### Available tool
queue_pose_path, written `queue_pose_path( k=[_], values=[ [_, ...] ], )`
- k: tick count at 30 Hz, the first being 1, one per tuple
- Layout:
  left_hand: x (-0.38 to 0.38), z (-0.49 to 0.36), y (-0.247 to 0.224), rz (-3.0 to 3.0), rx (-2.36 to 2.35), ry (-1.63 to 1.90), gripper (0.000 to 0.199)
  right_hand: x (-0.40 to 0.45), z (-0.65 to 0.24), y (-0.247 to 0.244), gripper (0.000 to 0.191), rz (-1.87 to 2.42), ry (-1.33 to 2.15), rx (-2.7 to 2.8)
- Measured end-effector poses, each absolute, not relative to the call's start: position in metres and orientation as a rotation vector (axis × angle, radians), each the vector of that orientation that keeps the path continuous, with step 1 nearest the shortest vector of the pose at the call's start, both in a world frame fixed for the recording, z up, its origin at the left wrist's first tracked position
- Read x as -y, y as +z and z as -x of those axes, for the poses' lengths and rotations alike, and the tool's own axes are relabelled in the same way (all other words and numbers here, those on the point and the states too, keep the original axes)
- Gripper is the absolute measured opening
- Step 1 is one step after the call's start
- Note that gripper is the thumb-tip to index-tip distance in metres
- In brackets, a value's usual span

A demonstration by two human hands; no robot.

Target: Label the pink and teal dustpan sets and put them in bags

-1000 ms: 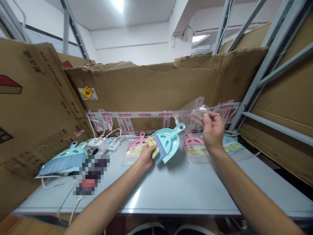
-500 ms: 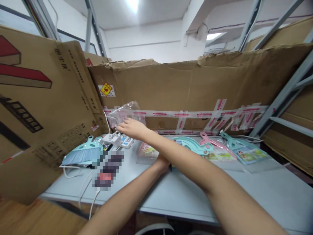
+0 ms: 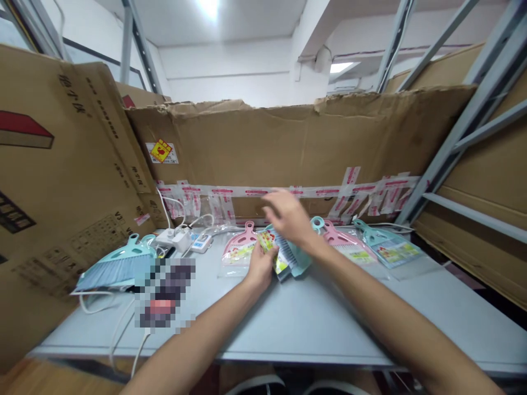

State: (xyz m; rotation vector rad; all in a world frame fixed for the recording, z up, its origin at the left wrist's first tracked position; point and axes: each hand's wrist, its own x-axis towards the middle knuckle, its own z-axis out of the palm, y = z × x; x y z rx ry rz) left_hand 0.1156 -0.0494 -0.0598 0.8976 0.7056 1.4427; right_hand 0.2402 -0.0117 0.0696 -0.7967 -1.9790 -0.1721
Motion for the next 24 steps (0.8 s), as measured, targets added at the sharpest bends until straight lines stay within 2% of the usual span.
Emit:
queue_pose_path(
  k=[3,4,7,9,12,14,16,20,24],
  values=[
    [0.053,-0.117,-0.054,-0.818,-0.684,1.425,0.071,0.007,-0.334,0.046,0.046,1.182,-0.109,1.538],
    [0.054,-0.117,-0.052,-0.809,-0.683,1.412,0.072,0.004,-0.356,0.037,0.052,1.263,0.043,1.477],
    [0.06,-0.117,-0.047,-0.83,-0.713,1.336,0.069,-0.005,-0.394,0.012,0.054,1.291,0.74,1.43],
    [0.065,-0.115,-0.046,-0.867,-0.771,1.189,0.064,-0.01,-0.403,0.001,0.056,1.201,1.004,1.348],
    [0.076,-0.111,-0.043,-1.002,-0.809,0.761,0.056,-0.02,-0.402,-0.006,0.055,1.139,1.038,1.154],
    [0.083,-0.107,-0.04,-1.11,-0.754,0.501,0.052,-0.027,-0.396,-0.008,0.048,1.195,1.009,1.1],
    [0.088,-0.105,-0.037,-1.187,-0.709,0.389,0.052,-0.033,-0.387,-0.011,0.038,1.268,0.996,1.119],
    [0.086,-0.103,-0.034,-1.24,-0.751,0.463,0.053,-0.035,-0.371,-0.01,0.029,1.307,0.956,1.187],
    [0.075,-0.104,-0.034,-1.187,-0.791,0.759,0.056,-0.012,-0.38,0.005,0.031,1.364,0.81,1.351]
  ],
)
